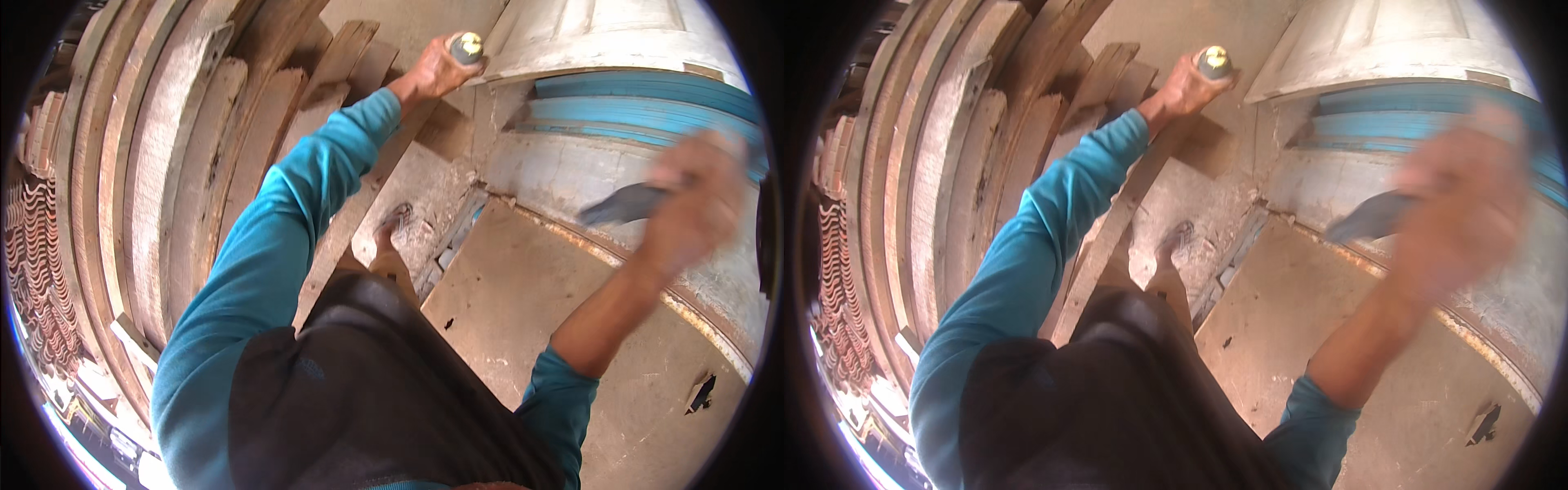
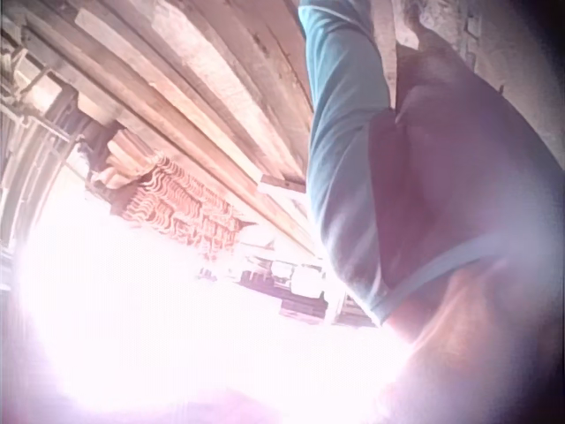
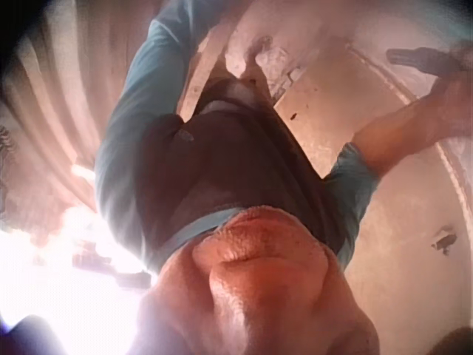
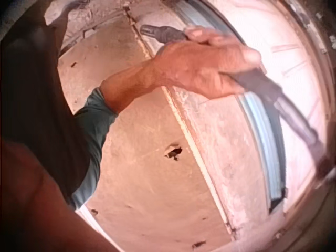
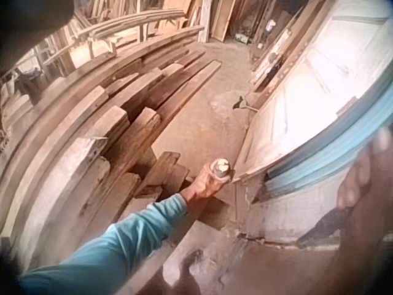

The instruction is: The person removes nails from wooden planks. They use pliers to grip and pull out metal fasteners and a hammer to tap the planks or nails. The person handles the boards individually from a stack.

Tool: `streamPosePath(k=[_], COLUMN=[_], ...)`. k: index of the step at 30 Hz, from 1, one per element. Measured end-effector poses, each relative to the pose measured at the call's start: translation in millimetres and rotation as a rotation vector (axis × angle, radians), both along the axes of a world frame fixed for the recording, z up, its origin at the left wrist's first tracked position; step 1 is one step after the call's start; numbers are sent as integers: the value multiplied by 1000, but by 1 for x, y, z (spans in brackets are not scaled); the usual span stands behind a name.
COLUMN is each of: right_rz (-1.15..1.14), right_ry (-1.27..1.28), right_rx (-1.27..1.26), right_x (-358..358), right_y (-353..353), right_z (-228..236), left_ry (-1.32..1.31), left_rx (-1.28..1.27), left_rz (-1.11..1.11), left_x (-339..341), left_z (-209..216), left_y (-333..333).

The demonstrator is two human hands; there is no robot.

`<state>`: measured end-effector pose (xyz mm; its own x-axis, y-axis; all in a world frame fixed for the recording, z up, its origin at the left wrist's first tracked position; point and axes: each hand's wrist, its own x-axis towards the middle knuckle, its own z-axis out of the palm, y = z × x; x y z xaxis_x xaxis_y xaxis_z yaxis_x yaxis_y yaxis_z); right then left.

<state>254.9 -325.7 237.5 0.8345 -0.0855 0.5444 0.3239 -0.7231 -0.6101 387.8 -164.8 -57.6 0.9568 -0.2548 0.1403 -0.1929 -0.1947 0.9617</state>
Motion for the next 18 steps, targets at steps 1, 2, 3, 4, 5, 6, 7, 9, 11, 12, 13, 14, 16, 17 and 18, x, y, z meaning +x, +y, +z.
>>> streamPosePath(k=[1,2,3,4,5,6,7,9,11,12,13,14,16,17,18], right_rz=[112,208,176,153,85,-19,-101,-151,-117,-144,-194,-187,202,310,254], right_ry=[-101,-153,-139,-61,77,403,835,1030,711,527,663,433,-134,-244,-269], right_rx=[100,178,133,60,-103,-270,-411,-444,-233,-347,-105,-32,118,169,149], right_x=[-2,-5,-10,-5,-3,-4,-8,-6,-48,-32,-24,-11,-4,-2,-12], right_y=[-10,-17,-23,-22,-18,-8,10,20,8,-6,14,21,-2,-11,-13], right_z=[6,2,-15,-54,-89,-115,-121,-111,-126,-116,-76,-44,-23,-20,-20], left_ry=[-67,-133,-86,-78,-61,-55,-8,241,338,146,-51,-50,-11,-18,-17], left_rx=[-30,-61,5,32,-22,-88,-272,-782,-924,-505,-77,-74,-206,-135,-159], left_rz=[-14,-26,-33,2,4,-5,-70,-153,-142,-126,-41,-3,-2,-2,-46], left_x=[3,3,1,-5,-7,-4,-2,-7,-29,-21,-13,-3,-13,-13,-13], left_z=[0,0,13,9,9,11,8,3,-24,-15,-11,-1,-4,0,9], left_y=[-5,-11,-19,-4,1,1,2,-19,-16,-15,-2,6,7,8,-5])
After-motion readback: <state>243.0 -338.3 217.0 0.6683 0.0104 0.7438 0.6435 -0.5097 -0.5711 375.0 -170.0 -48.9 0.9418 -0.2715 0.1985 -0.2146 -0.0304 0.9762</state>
